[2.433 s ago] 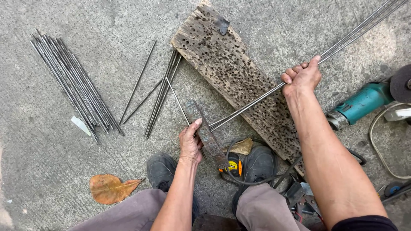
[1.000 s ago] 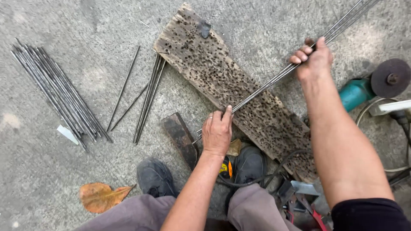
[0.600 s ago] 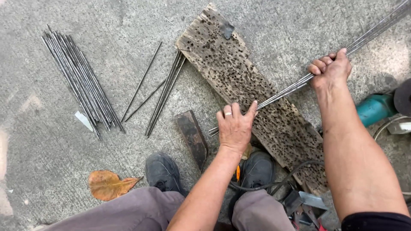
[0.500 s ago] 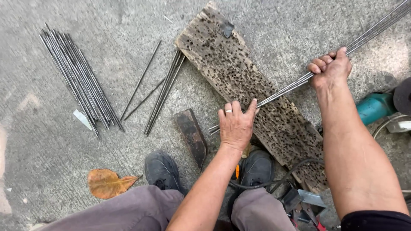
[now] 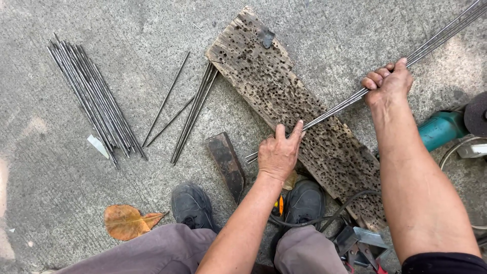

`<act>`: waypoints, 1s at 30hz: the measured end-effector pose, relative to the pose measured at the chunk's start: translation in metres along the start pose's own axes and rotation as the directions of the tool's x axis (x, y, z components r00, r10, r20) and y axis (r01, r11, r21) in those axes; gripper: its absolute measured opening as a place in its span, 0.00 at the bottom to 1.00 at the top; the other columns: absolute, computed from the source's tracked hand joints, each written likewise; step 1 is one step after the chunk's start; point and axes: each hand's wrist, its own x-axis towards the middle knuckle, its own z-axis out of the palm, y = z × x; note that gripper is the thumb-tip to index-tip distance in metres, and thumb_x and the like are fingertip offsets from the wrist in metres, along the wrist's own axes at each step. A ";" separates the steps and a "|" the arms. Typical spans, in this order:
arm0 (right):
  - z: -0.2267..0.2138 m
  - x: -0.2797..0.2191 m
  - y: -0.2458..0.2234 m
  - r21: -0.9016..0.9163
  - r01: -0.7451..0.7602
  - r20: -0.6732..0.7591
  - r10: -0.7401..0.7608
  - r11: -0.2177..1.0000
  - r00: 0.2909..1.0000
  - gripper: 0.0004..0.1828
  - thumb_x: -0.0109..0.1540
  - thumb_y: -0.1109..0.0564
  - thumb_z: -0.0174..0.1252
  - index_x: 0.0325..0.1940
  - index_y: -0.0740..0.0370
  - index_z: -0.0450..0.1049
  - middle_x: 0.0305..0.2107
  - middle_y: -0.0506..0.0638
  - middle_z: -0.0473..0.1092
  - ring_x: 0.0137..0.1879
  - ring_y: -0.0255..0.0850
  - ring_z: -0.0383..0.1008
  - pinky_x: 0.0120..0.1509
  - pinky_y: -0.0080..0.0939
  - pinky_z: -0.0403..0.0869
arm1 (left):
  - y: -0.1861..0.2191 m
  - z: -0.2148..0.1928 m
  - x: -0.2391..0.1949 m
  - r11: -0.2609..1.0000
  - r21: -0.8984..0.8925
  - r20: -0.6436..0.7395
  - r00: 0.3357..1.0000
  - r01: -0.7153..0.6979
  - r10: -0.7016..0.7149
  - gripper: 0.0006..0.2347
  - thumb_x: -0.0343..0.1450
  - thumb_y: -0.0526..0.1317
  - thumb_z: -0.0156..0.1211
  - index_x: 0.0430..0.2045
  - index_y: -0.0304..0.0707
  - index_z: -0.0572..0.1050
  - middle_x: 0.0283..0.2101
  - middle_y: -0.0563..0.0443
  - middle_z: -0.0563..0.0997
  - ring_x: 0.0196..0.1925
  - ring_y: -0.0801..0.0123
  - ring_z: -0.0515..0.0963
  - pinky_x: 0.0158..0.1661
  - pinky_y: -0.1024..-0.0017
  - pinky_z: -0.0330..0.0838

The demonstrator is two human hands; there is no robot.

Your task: Cutting thin metal rods to length using an angle grinder

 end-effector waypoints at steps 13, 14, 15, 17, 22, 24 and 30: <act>0.005 -0.010 0.011 -0.047 0.017 -0.030 -0.018 0.999 0.999 0.22 0.75 0.43 0.45 0.29 0.52 0.62 0.16 0.38 0.53 0.19 0.29 0.51 0.19 0.30 0.53 | -0.014 -0.001 -0.005 1.000 -0.010 -0.056 0.998 -0.028 0.027 0.13 0.78 0.49 0.52 0.55 0.57 0.78 0.22 0.58 0.68 0.10 0.79 0.66 0.07 0.77 0.62; 0.007 -0.012 0.012 -0.032 0.011 -0.019 -0.012 0.999 1.000 0.22 0.75 0.43 0.45 0.29 0.52 0.61 0.15 0.39 0.53 0.18 0.29 0.51 0.18 0.30 0.52 | -0.015 -0.003 -0.005 0.999 0.022 -0.092 0.995 -0.043 0.045 0.13 0.78 0.49 0.53 0.53 0.55 0.80 0.23 0.58 0.69 0.10 0.79 0.64 0.07 0.77 0.60; 0.004 -0.016 0.013 -0.022 0.003 -0.015 -0.003 1.000 1.000 0.22 0.75 0.44 0.44 0.29 0.53 0.61 0.15 0.39 0.54 0.18 0.29 0.51 0.18 0.30 0.51 | -0.015 -0.005 -0.009 0.997 0.051 -0.119 0.991 -0.057 0.063 0.12 0.77 0.48 0.54 0.51 0.53 0.81 0.25 0.57 0.70 0.10 0.80 0.62 0.07 0.77 0.58; -0.010 0.003 0.024 -0.059 0.033 0.039 -0.031 0.998 0.999 0.20 0.73 0.42 0.41 0.30 0.51 0.62 0.15 0.37 0.50 0.17 0.29 0.49 0.18 0.30 0.52 | -0.022 0.007 -0.016 0.995 0.044 -0.142 0.986 -0.085 0.091 0.11 0.76 0.50 0.52 0.45 0.53 0.79 0.24 0.56 0.69 0.13 0.69 0.71 0.14 0.69 0.68; -0.016 0.013 0.029 -0.060 0.080 0.108 -0.073 0.995 0.991 0.19 0.71 0.41 0.39 0.32 0.51 0.63 0.15 0.36 0.47 0.15 0.28 0.48 0.17 0.31 0.53 | -0.023 0.011 -0.016 0.994 0.051 -0.118 0.988 -0.091 0.097 0.12 0.77 0.52 0.46 0.40 0.50 0.75 0.23 0.53 0.70 0.16 0.55 0.80 0.22 0.59 0.78; -0.013 0.010 0.028 -0.061 0.074 0.111 -0.067 0.995 0.992 0.19 0.71 0.42 0.39 0.32 0.51 0.63 0.14 0.36 0.47 0.15 0.28 0.48 0.17 0.30 0.53 | -0.022 0.008 -0.016 0.999 0.026 -0.018 0.999 -0.047 0.048 0.14 0.78 0.54 0.44 0.32 0.46 0.71 0.22 0.51 0.71 0.17 0.51 0.81 0.22 0.58 0.78; -0.018 0.025 0.032 -0.048 0.065 0.109 -0.060 0.997 0.992 0.19 0.70 0.41 0.39 0.33 0.52 0.64 0.14 0.37 0.47 0.15 0.29 0.48 0.17 0.32 0.54 | -0.020 0.006 -0.010 1.000 -0.001 0.114 0.993 0.001 -0.001 0.19 0.78 0.57 0.42 0.27 0.42 0.69 0.20 0.48 0.73 0.20 0.47 0.83 0.23 0.55 0.78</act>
